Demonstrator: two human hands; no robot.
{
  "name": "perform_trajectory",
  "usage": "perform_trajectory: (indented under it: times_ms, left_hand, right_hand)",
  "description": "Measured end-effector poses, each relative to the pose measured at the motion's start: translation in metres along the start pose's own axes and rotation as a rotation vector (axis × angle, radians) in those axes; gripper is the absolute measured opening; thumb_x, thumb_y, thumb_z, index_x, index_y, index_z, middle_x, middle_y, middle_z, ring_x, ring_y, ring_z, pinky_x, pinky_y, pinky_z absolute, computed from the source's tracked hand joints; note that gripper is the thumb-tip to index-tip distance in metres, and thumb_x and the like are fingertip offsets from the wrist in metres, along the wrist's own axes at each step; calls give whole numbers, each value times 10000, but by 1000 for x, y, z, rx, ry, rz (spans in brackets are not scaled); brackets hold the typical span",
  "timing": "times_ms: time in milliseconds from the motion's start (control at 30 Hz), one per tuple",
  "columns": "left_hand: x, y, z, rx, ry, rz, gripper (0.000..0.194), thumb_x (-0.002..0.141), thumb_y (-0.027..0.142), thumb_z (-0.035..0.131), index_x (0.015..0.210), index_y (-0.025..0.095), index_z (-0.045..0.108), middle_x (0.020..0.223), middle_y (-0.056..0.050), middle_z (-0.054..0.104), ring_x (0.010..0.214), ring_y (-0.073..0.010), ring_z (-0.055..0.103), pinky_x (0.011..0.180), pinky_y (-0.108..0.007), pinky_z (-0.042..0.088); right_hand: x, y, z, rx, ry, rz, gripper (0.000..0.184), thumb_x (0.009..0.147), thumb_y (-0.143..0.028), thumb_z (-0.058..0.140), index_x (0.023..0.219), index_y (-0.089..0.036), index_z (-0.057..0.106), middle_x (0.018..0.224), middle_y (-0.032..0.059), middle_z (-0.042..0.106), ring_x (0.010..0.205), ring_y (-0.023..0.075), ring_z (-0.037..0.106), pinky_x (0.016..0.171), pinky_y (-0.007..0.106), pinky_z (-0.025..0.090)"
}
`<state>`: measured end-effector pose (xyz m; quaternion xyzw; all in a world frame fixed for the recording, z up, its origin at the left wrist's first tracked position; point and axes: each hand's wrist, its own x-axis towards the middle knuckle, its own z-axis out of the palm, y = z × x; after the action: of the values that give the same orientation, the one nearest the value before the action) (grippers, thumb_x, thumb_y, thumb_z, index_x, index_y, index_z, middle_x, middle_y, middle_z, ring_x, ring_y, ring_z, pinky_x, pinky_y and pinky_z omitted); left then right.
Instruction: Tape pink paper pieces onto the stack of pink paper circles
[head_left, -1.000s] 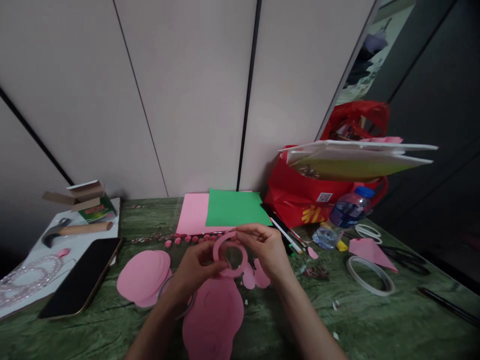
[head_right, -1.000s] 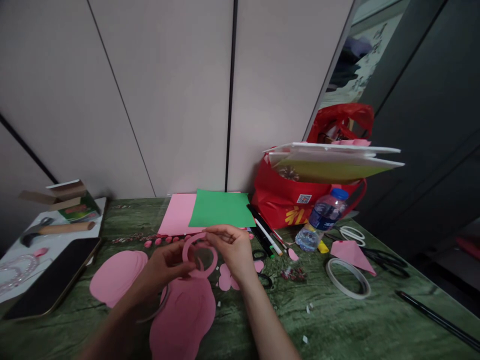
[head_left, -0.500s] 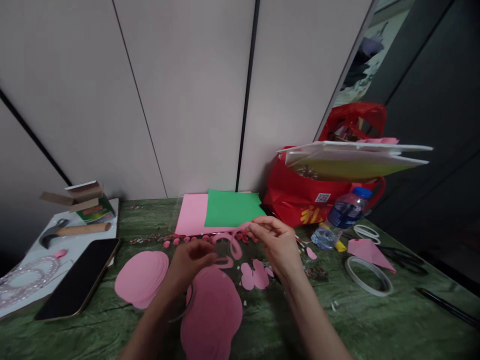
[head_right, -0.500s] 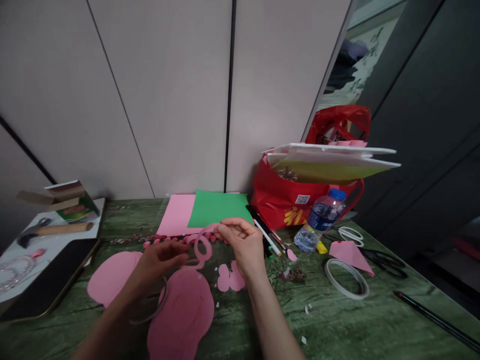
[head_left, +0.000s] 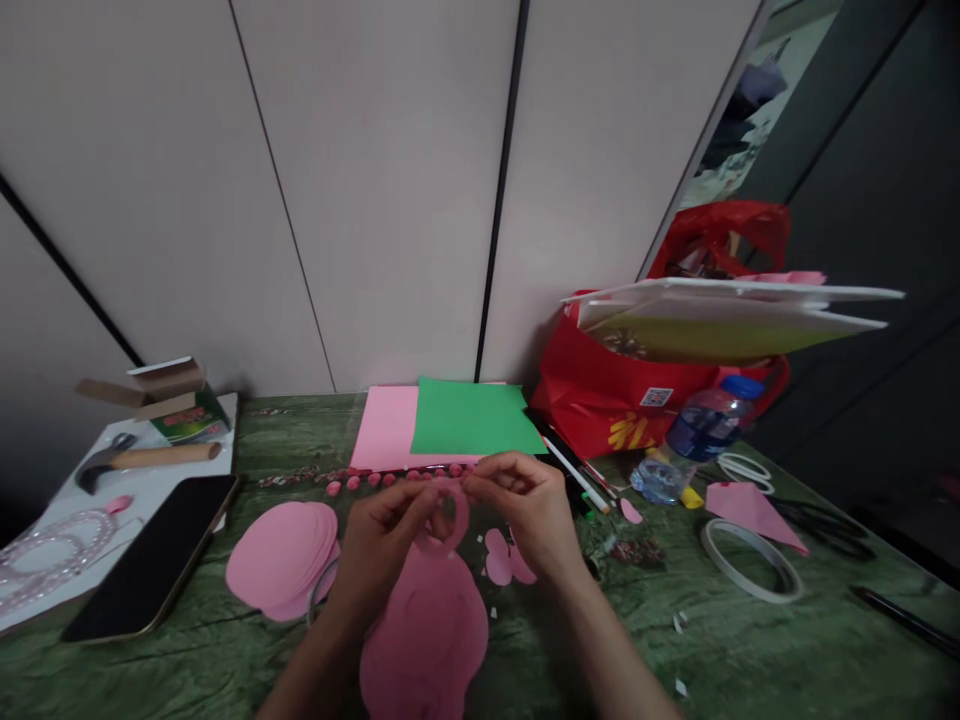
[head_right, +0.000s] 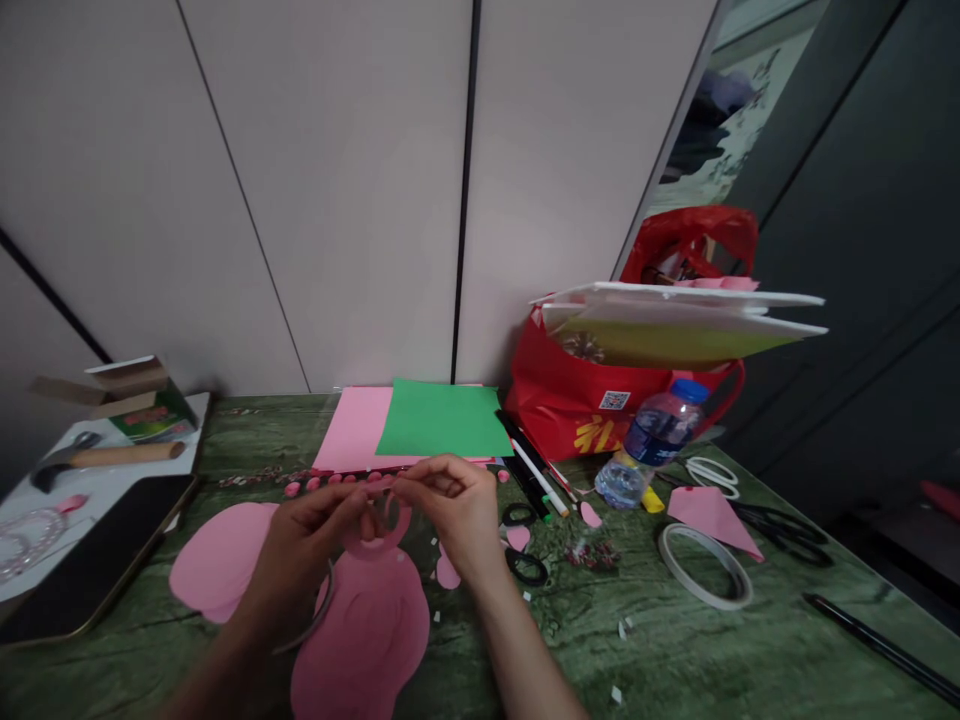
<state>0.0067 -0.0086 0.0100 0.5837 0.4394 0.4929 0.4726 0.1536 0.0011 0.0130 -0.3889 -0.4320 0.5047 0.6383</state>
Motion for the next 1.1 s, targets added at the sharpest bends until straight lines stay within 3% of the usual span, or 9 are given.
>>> perform_trajectory:
  times_ms: [233,433,900,1100]
  left_hand:
    - [2,-2,-1,60,6,-6,246,800,290,544,612,162,636,544,11,640,577,-122,559,627,-219,405]
    - [2,-1,-1,50,30,-38,289,810,302,533,577,156,621,521,11,627,546,-118,548,614,-218,395]
    - [1,1,0,73,-73,-17,315,818,321,513,573,159,628,497,6,624,522,-127,546,651,-243,410]
    - [2,3,0,36,33,-28,327,787,319,546,513,159,623,479,7,609,491,-118,521,585,-228,404]
  right_hand:
    - [4,5,-3,-15,-10,2,74,599,-172,730,668,-171,704,593,-1,683,541,105,607,561,208,495]
    - [5,7,-3,8,-62,62,148,637,-225,711,771,-162,712,734,39,722,635,132,648,645,245,517]
    - [3,5,-3,-29,-43,48,103,576,-195,748,636,-154,676,523,-14,650,489,99,575,518,208,478]
    - [2,3,-4,-9,-120,42,141,623,-244,719,743,-171,713,788,45,717,653,150,647,663,282,530]
